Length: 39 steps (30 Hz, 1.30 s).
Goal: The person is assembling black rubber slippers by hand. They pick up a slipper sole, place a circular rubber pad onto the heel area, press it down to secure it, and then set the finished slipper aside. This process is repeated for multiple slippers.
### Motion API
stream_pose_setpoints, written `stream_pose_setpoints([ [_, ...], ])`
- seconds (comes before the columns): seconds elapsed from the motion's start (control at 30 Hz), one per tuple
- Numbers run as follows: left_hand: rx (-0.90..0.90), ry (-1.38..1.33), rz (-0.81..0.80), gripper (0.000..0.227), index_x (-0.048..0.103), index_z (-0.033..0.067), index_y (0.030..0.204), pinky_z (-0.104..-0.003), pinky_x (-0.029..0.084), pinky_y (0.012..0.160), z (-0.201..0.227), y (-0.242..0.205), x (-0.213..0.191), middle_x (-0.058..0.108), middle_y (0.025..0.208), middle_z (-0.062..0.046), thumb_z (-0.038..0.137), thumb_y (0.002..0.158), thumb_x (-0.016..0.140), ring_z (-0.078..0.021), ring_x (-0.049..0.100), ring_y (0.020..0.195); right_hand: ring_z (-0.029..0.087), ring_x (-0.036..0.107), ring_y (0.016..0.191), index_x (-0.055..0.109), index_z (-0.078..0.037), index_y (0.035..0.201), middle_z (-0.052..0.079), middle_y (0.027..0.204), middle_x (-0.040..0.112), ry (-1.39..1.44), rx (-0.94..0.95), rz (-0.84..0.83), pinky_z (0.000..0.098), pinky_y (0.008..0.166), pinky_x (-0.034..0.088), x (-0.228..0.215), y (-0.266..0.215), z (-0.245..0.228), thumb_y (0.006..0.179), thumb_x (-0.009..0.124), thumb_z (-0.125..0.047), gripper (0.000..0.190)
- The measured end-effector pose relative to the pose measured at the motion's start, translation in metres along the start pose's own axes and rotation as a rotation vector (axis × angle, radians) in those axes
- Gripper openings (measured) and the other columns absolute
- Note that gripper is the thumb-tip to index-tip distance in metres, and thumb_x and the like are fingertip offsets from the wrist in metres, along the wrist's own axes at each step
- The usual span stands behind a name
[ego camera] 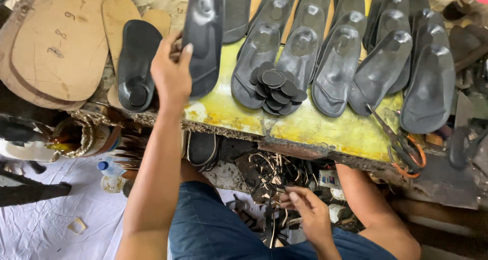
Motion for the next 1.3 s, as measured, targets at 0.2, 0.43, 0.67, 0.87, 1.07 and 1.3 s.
stream_pose_setpoints([
  [0.2,-0.313,-0.239,-0.512,0.04,0.072,0.0104,0.13,-0.024,0.05,0.096,0.012,-0.151,-0.015,0.074,0.118,-0.001,0.015,0.09,0.074,-0.0097,0.064,0.107,0.032,0.076,0.089,0.034,0.001,0.152,0.03,0.127,0.066,0.378,-0.394,-0.352,0.0392,0.068,0.068,0.005,0.004,-0.053,0.086,0.072,-0.061,0.097],
  [0.43,-0.193,-0.141,-1.136,0.036,0.071,0.0158,0.127,-0.029,0.048,0.097,0.052,-0.249,0.052,0.076,0.13,-0.001,0.024,0.092,0.068,-0.0141,0.069,0.121,0.029,0.081,0.08,0.074,-0.005,0.11,0.019,0.088,0.082,0.103,-0.404,-0.173,0.0431,0.067,0.072,-0.03,0.025,-0.09,0.086,0.073,-0.02,0.028],
  [0.67,-0.504,-0.571,-1.184,0.031,0.064,0.0117,0.125,-0.03,0.051,0.072,0.05,-0.3,0.119,0.065,0.088,-0.005,0.025,0.098,0.068,-0.0145,0.06,0.08,0.015,0.071,0.081,0.072,-0.007,0.105,0.007,0.089,0.075,-0.112,-0.714,0.048,0.0253,0.075,0.058,-0.045,0.064,-0.146,0.101,0.07,-0.024,0.017],
  [0.87,-0.835,-0.91,-0.768,0.037,0.059,0.0043,0.132,-0.043,0.063,0.067,0.031,-0.305,0.123,0.071,0.1,-0.019,0.016,0.098,0.066,-0.026,0.072,0.085,0.013,0.072,0.089,0.074,-0.012,0.115,0.004,0.102,0.074,-0.433,-0.846,0.115,0.026,0.081,0.059,-0.002,0.132,-0.209,0.091,0.085,-0.023,0.028],
  [1.07,-1.104,-1.809,-0.914,0.062,0.033,0.0035,0.155,-0.057,0.048,0.099,-0.01,-0.332,0.165,0.053,0.132,-0.037,0.029,0.101,0.05,-0.045,0.061,0.111,0.017,0.071,0.091,0.076,-0.014,0.115,0.002,0.106,0.068,-0.701,-0.951,0.096,0.0282,0.077,0.059,0.024,0.15,-0.21,0.08,0.093,-0.026,0.041],
  [1.3,-0.522,-2.765,-1.739,0.067,0.029,-0.0048,0.159,-0.05,0.052,0.089,0.044,-0.308,0.142,0.05,0.146,-0.034,0.032,0.107,0.05,-0.0406,0.065,0.114,0.008,0.06,0.076,0.07,-0.013,0.111,-0.001,0.092,0.069,-0.511,-0.753,0.167,0.0226,0.072,0.055,-0.012,0.146,-0.206,0.085,0.084,-0.008,0.03],
])
Point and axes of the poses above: each hand's wrist, its own y-axis towards the middle knuckle, its own x-axis out of the palm, z = x × y, the point moved 7 cm from there along y, towards the middle knuckle
